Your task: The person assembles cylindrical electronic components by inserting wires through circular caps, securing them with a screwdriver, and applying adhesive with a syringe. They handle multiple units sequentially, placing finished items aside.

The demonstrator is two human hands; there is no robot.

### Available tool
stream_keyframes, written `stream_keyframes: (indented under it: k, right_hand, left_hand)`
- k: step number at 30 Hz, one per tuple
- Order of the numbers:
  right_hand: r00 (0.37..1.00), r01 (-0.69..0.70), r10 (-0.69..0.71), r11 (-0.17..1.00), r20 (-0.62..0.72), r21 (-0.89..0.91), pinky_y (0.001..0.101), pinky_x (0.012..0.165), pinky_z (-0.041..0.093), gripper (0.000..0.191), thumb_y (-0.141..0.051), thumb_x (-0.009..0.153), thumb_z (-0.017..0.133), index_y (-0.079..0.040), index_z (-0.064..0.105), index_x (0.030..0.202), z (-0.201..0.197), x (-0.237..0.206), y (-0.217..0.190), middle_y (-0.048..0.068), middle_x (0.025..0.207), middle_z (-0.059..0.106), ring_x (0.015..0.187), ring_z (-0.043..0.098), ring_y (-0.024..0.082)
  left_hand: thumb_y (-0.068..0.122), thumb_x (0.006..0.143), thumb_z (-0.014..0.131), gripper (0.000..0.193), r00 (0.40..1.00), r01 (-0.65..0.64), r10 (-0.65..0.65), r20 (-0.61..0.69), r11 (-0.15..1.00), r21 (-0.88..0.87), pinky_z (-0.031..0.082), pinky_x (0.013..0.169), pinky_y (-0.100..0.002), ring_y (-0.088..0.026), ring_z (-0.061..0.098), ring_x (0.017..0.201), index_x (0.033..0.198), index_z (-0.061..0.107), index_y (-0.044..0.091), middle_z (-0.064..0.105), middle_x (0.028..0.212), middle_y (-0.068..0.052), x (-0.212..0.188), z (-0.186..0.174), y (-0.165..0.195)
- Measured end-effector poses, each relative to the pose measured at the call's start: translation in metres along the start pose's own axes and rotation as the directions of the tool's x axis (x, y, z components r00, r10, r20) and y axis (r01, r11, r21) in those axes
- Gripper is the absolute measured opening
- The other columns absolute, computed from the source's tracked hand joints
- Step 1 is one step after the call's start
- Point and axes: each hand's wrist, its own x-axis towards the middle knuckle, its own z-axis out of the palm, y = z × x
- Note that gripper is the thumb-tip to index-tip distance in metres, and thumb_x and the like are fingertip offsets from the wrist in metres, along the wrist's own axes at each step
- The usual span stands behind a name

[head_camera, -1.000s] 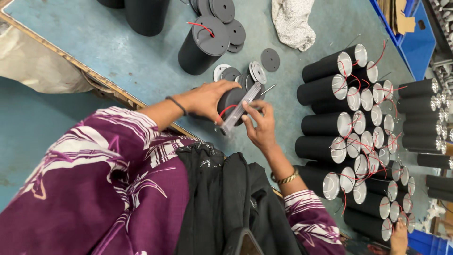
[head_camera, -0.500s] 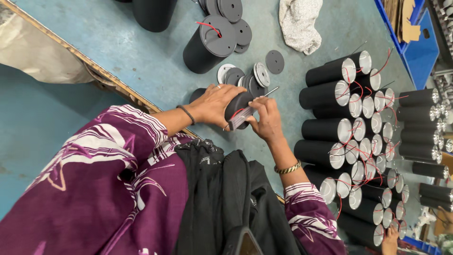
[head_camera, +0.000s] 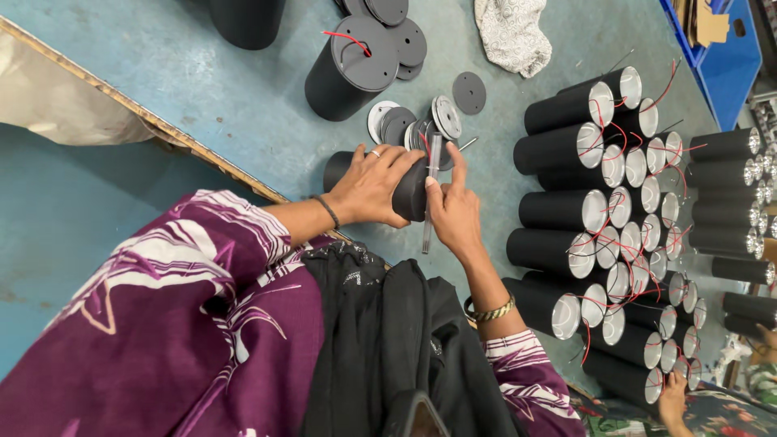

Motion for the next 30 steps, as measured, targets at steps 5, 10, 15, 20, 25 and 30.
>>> stream_keyframes:
  k: [5,10,15,20,25,30]
  right_hand:
    - [0.984,-0.156,0.143,0.981,0.106,0.119,0.0435,0.064,0.057,0.069,-0.028,0.100,0.053,-0.015,0.020,0.160,0.000,0.003,0.006,0.011,0.068,0.071,0.058,0.073,0.031]
    - [0.978,-0.195,0.175,0.958,0.113,0.211,0.0403,0.055,0.056,0.067,-0.027,0.102,0.049,-0.017,0.020,0.162,0.003,0.007,0.010,0.012,0.068,0.068,0.053,0.069,0.027]
    - [0.907,-0.400,0.308,0.842,0.288,0.363,0.0341,0.037,0.050,0.080,-0.028,0.098,0.050,-0.022,0.005,0.163,-0.008,0.006,0.014,0.010,0.063,0.062,0.046,0.064,0.021]
    - [0.868,-0.496,0.390,0.696,0.307,0.520,0.0303,0.035,0.048,0.081,-0.029,0.098,0.053,-0.022,0.005,0.164,-0.003,-0.001,0.022,0.009,0.057,0.059,0.040,0.058,0.018]
    - [0.975,-0.176,0.220,0.761,0.007,0.624,0.0270,0.041,0.045,0.062,-0.018,0.098,0.070,-0.010,0.041,0.152,0.020,0.006,0.042,0.004,0.061,0.058,0.047,0.054,0.010]
    - [0.936,0.194,-0.097,0.944,-0.337,0.266,0.0303,0.059,0.046,0.015,-0.019,0.102,0.077,-0.006,0.077,0.110,0.030,0.014,0.047,0.005,0.074,0.066,0.063,0.059,0.015]
  left_hand:
    - [0.050,0.050,0.089,0.113,1.000,-0.012,0.012,0.021,0.999,0.030,0.033,0.103,-0.072,-0.037,0.048,0.130,0.146,0.041,0.013,0.052,0.134,-0.014,0.005,0.001,0.002]
    - [0.051,0.049,0.089,0.115,0.999,0.028,-0.030,0.039,0.998,0.047,0.029,0.103,-0.075,-0.038,0.046,0.131,0.147,0.040,0.014,0.051,0.136,-0.014,0.011,0.006,0.003]
    - [0.053,0.049,0.090,0.118,0.997,-0.003,-0.004,0.071,0.996,0.090,0.028,0.105,-0.075,-0.038,0.046,0.132,0.149,0.039,0.014,0.051,0.136,-0.014,0.010,0.013,0.006]
    - [0.052,0.046,0.091,0.121,0.991,-0.053,0.041,0.129,0.994,0.091,0.029,0.105,-0.073,-0.037,0.047,0.131,0.149,0.038,0.014,0.052,0.136,-0.015,0.016,0.010,0.007]
    - [0.052,0.048,0.090,0.115,0.954,-0.067,0.094,0.283,0.992,-0.103,0.039,0.106,-0.057,-0.035,0.053,0.128,0.147,0.042,0.018,0.058,0.136,-0.013,0.045,-0.005,-0.015]
    - [0.046,0.043,0.094,0.120,0.885,-0.121,0.229,0.404,0.953,-0.276,0.046,0.107,-0.042,-0.035,0.059,0.127,0.146,0.043,0.012,0.061,0.133,-0.018,0.077,-0.012,-0.035]
